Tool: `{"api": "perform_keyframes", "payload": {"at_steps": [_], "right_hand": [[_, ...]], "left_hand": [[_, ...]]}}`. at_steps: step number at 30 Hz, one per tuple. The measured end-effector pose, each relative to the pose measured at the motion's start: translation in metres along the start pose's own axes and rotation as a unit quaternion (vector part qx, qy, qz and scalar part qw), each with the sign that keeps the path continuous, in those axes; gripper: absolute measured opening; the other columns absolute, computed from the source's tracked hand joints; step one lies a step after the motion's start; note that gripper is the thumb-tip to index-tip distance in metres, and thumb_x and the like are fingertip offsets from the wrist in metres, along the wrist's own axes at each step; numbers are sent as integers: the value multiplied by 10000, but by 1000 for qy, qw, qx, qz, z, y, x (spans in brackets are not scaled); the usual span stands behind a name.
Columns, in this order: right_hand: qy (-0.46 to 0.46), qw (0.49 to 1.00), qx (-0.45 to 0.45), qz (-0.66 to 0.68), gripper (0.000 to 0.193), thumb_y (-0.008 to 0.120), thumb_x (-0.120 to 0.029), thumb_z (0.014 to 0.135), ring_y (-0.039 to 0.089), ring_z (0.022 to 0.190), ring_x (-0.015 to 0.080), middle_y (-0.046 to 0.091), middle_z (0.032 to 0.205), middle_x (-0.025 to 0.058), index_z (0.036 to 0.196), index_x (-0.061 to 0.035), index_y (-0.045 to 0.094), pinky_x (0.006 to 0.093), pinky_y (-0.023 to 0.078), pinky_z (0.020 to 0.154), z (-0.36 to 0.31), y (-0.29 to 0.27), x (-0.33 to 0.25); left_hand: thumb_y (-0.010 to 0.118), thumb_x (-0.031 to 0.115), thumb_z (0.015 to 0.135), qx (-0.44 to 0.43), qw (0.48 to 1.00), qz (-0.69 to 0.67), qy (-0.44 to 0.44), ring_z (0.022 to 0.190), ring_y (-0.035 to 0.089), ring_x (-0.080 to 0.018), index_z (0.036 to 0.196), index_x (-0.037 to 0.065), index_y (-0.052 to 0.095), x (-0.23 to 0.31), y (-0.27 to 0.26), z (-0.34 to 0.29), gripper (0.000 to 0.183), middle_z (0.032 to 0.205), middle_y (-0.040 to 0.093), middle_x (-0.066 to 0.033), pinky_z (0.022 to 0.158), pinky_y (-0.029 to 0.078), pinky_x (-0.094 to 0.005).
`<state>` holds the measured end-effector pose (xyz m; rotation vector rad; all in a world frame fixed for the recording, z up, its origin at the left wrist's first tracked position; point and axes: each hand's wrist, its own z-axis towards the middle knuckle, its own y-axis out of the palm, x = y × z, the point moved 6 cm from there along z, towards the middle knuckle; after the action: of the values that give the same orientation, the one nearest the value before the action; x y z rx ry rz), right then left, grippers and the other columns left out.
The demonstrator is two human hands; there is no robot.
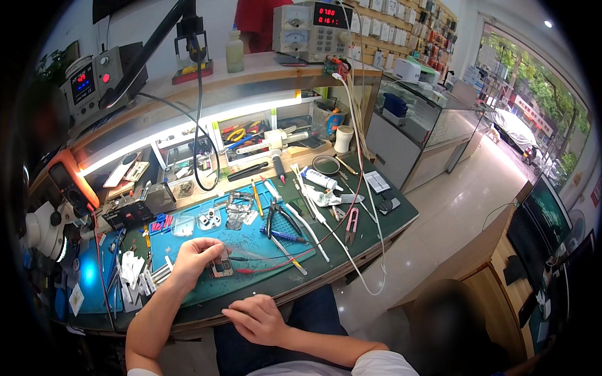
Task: The person uses a multimeter to test a small circuit board, then places it under a microscope and applies a substance from a syringe to the board. The person continues to manipulate the board and tools on the workbench.
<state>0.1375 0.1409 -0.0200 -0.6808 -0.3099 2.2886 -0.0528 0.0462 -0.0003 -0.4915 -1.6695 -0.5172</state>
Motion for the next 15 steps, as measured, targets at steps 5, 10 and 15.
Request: {"api": "perform_keyframes", "payload": {"at_steps": [5, 10, 15], "right_hand": [[19, 990, -45, -132, 314, 727, -118, 845, 595, 890, 213, 660, 1053, 29, 1157, -95, 697, 350, 452, 783, 83, -32, 29], [43, 971, -147, -182, 200, 714, -202, 886, 579, 816, 221, 661, 918, 11, 1050, -88, 718, 350, 444, 740, 108, -20, 70], [65, 976, -139, -156, 119, 717, -189, 886, 594, 778, 230, 671, 856, 36, 948, -87, 723, 363, 464, 720, 112, -22, 76]], "left_hand": [[722, 161, 941, 23, 1000, 5, -7, 761, 621, -86, 1027, -10, 711, -4, -2, 0, 192, 917, 723, -54, 707, 520, -239], [718, 170, 947, 27, 1000, 14, 0, 782, 633, -86, 1035, -5, 708, -4, -3, 0, 196, 919, 721, -54, 714, 522, -240], [670, 207, 988, 5, 1000, 5, 2, 829, 631, -77, 1056, -1, 702, 3, 3, 0, 221, 995, 727, -55, 763, 525, -248]]}}
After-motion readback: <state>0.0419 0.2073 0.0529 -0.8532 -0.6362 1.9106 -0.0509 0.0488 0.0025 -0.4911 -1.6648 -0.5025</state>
